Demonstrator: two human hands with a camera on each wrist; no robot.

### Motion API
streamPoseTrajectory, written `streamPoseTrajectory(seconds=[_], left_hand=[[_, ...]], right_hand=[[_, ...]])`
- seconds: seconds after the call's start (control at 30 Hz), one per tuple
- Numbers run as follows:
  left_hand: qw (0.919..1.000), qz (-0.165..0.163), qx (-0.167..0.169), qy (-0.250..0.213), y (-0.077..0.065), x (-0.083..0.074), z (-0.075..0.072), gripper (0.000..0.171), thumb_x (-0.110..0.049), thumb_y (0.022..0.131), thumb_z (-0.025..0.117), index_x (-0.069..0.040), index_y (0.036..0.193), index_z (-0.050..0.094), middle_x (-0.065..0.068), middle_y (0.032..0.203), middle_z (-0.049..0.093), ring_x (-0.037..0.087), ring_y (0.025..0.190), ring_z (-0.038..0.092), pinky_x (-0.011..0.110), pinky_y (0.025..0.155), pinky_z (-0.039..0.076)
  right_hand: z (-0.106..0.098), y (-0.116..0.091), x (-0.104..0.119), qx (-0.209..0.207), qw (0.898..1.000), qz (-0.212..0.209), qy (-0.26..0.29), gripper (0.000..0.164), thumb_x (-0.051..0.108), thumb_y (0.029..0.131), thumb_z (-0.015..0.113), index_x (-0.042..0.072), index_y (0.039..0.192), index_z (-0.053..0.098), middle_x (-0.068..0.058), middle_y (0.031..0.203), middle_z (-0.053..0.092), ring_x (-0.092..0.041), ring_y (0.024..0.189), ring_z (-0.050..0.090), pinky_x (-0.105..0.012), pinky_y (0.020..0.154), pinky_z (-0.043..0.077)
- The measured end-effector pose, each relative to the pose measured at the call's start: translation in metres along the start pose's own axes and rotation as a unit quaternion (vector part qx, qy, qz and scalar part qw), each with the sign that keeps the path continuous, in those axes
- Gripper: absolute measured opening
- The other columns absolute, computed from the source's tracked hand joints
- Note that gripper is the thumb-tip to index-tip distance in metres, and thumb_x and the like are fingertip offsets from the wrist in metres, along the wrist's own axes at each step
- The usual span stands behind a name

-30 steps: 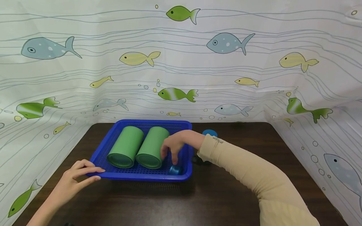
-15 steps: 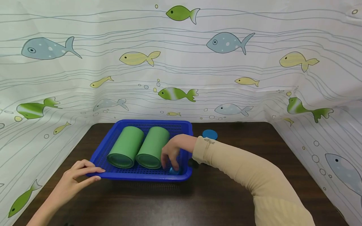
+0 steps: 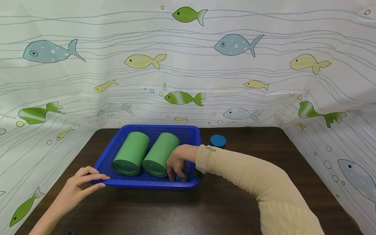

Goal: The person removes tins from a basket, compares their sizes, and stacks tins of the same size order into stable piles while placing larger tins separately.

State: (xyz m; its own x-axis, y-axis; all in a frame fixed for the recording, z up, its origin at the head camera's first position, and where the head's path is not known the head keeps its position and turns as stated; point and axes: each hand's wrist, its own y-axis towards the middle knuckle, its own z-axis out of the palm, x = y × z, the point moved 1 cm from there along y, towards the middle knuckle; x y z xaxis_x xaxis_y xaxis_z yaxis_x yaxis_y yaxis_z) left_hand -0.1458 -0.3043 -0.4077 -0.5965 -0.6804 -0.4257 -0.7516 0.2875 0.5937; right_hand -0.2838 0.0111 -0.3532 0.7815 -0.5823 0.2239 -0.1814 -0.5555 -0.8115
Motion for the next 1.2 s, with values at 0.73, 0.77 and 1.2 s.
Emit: streamPoseTrajectory(seconds=[0.73, 0.77, 1.2], left_hand=[[0.9998, 0.018, -0.007, 0.010, 0.002, -0.001, 0.003, 0.046, 0.006, 0.064, 0.085, -0.022, 0.099, 0.078, -0.018, 0.092, 0.057, -0.004, 0.092, 0.044, 0.015, 0.076, 0.036], [0.9997, 0.019, -0.008, 0.011, 0.001, -0.001, 0.003, 0.046, 0.006, 0.064, 0.085, -0.022, 0.099, 0.078, -0.018, 0.092, 0.057, -0.004, 0.092, 0.044, 0.015, 0.076, 0.036], [0.9997, 0.021, -0.010, 0.007, 0.000, 0.000, 0.003, 0.045, 0.007, 0.064, 0.085, -0.022, 0.099, 0.078, -0.017, 0.092, 0.058, -0.004, 0.093, 0.043, 0.014, 0.076, 0.036]], right_hand=[[-0.013, -0.025, -0.010, -0.018, 1.000, 0.003, -0.025, 0.063, 0.005, 0.080, 0.078, 0.019, 0.138, 0.059, 0.000, 0.146, 0.055, -0.009, 0.127, 0.053, -0.025, 0.096, 0.050], [-0.015, -0.028, -0.011, -0.032, 0.999, 0.003, -0.029, 0.062, 0.005, 0.079, 0.079, 0.020, 0.137, 0.060, 0.000, 0.145, 0.055, -0.011, 0.129, 0.052, -0.025, 0.099, 0.048], [-0.018, -0.076, -0.015, -0.182, 0.983, 0.000, 0.002, 0.059, 0.007, 0.079, 0.081, 0.026, 0.132, 0.062, 0.002, 0.141, 0.054, -0.017, 0.134, 0.047, -0.035, 0.107, 0.043]])
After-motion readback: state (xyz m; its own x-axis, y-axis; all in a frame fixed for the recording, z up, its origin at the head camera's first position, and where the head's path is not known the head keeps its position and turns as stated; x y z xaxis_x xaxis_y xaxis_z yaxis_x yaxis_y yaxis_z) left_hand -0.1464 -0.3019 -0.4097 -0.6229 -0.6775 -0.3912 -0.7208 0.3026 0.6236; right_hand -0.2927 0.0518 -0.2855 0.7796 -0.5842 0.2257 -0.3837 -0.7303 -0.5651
